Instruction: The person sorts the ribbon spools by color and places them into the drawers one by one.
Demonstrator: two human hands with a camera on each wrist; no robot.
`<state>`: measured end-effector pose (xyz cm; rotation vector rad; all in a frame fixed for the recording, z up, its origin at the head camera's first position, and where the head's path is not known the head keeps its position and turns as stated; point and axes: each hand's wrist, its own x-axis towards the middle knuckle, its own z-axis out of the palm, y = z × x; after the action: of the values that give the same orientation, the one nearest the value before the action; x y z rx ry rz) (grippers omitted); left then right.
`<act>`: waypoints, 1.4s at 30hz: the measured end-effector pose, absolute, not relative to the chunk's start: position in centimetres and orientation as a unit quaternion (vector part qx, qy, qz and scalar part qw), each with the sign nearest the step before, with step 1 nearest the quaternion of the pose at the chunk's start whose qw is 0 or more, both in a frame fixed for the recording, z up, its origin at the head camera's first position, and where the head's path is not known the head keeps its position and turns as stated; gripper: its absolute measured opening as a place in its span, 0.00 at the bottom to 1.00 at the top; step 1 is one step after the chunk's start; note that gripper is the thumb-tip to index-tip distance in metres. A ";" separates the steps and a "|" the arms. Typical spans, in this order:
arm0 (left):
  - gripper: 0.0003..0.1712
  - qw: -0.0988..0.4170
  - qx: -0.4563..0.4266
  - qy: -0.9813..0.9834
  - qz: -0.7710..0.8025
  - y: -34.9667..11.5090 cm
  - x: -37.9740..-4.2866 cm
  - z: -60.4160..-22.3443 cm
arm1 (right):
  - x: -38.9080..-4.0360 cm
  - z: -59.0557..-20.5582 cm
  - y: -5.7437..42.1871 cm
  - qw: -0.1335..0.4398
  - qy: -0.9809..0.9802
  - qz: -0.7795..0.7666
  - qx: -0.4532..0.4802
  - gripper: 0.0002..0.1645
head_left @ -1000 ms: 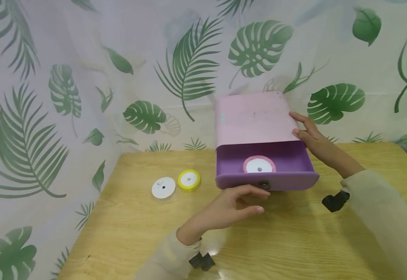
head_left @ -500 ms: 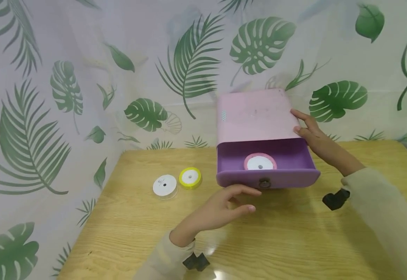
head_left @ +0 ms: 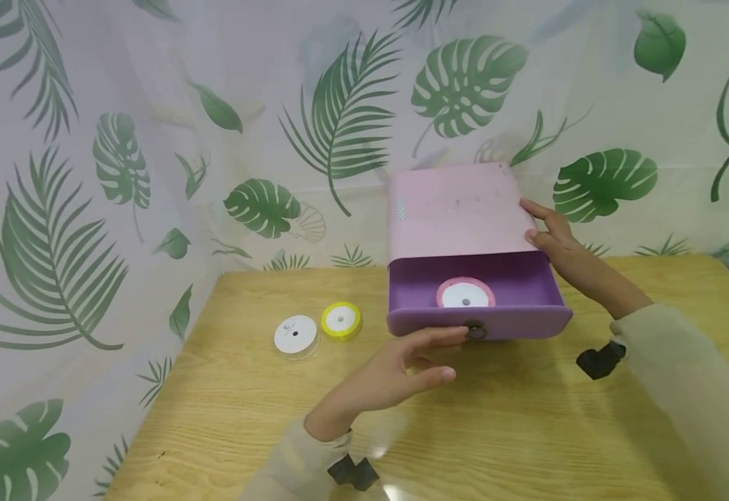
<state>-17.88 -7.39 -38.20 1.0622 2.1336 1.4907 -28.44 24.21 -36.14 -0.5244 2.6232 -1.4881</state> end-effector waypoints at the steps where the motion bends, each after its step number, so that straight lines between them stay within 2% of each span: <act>1: 0.28 0.171 0.366 0.743 0.533 -7.2 -17.9 -38.3 | -28.4 -36.2 24.2 0.039 0.857 -0.485 -0.170 0.38; 7: 0.27 0.202 0.338 0.703 0.592 -5.7 -18.2 -38.8 | -28.4 -36.0 24.0 0.029 0.855 -0.487 -0.174 0.38; 17: 0.23 0.198 0.279 0.653 0.675 -3.5 -18.3 -38.3 | -28.3 -35.9 24.4 0.022 0.850 -0.496 -0.175 0.39; 21: 0.20 0.164 0.248 0.649 0.700 -2.7 -18.5 -38.2 | -28.2 -36.0 24.3 0.014 0.843 -0.506 -0.182 0.39; 26: 0.14 0.094 0.248 0.682 0.682 -1.9 -19.2 -38.6 | -28.1 -36.2 24.1 0.021 0.839 -0.513 -0.179 0.39; 29: 0.13 0.069 0.247 0.689 0.678 -1.5 -19.8 -38.6 | -28.2 -36.3 24.1 0.025 0.841 -0.510 -0.180 0.39; 42: 0.13 0.060 0.233 0.663 0.709 -1.0 -21.8 -38.4 | -28.6 -36.3 24.1 0.035 0.836 -0.516 -0.184 0.39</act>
<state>-21.80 -1.00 -38.36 0.7041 2.0078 2.1445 -28.55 24.11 -36.29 -0.5643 2.5701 -1.5851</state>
